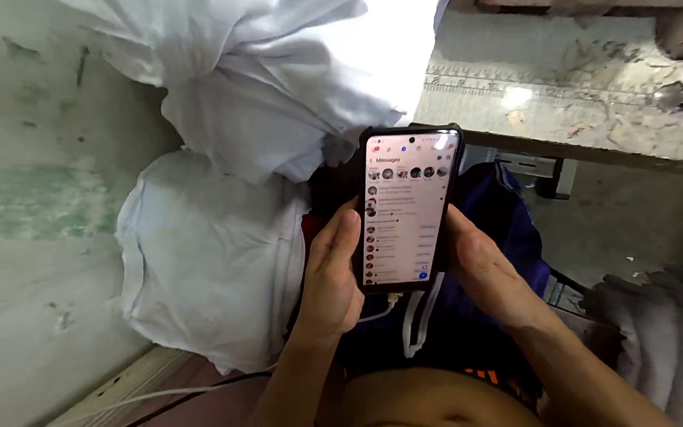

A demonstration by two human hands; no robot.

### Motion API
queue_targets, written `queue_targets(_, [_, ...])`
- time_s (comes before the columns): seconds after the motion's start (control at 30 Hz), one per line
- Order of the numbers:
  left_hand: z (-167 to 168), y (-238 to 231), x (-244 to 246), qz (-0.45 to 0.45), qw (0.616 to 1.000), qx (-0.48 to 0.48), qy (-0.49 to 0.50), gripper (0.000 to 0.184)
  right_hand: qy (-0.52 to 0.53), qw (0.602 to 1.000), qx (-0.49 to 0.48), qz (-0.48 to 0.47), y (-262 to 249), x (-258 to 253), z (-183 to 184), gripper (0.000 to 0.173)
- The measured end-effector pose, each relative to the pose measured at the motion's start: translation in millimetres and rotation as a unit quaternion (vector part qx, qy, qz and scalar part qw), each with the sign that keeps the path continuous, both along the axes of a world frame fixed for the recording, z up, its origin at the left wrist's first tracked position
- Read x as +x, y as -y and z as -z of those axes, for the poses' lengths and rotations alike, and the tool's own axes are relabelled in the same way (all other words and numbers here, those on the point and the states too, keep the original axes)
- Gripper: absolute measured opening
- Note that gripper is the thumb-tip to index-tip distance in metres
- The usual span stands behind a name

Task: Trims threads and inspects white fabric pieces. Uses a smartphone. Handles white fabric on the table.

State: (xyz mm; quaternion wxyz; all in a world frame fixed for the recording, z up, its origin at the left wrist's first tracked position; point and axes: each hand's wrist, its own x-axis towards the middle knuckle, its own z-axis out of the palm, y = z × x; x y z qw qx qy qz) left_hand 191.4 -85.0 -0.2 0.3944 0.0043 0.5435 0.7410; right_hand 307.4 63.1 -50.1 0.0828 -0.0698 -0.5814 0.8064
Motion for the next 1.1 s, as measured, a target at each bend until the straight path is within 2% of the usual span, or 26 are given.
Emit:
queue_targets(0.1, [-1, 2, -6, -0.011, 1.000, 0.003, -0.008, 0.038, -0.029, 0.999, 0.017, -0.031, 2, 3, 4, 0.055])
queue_targets(0.33, [-4, -4, -6, -0.032, 0.999, 0.025, -0.010, 0.041, -0.015, 0.993, 0.115, -0.018, 4, 3, 1, 0.077])
queue_targets(0.53, [-7, -10, -8, 0.008, 0.998, 0.050, -0.025, 0.048, -0.011, 0.988, 0.154, -0.019, -4, 8, -3, 0.087])
queue_targets(0.83, [-10, -16, -5, 0.015, 0.997, 0.072, -0.021, 0.049, -0.017, 0.988, 0.155, -0.003, -7, 11, -6, 0.087])
queue_targets(1.0, [-8, -15, -2, 0.003, 0.996, 0.087, -0.012, 0.048, -0.012, 0.986, 0.165, 0.007, -6, 12, -6, 0.075])
queue_targets(1.1, [-7, -13, 0, -0.009, 0.996, 0.083, -0.017, 0.047, -0.016, 0.986, 0.166, 0.001, -6, 11, -7, 0.082])
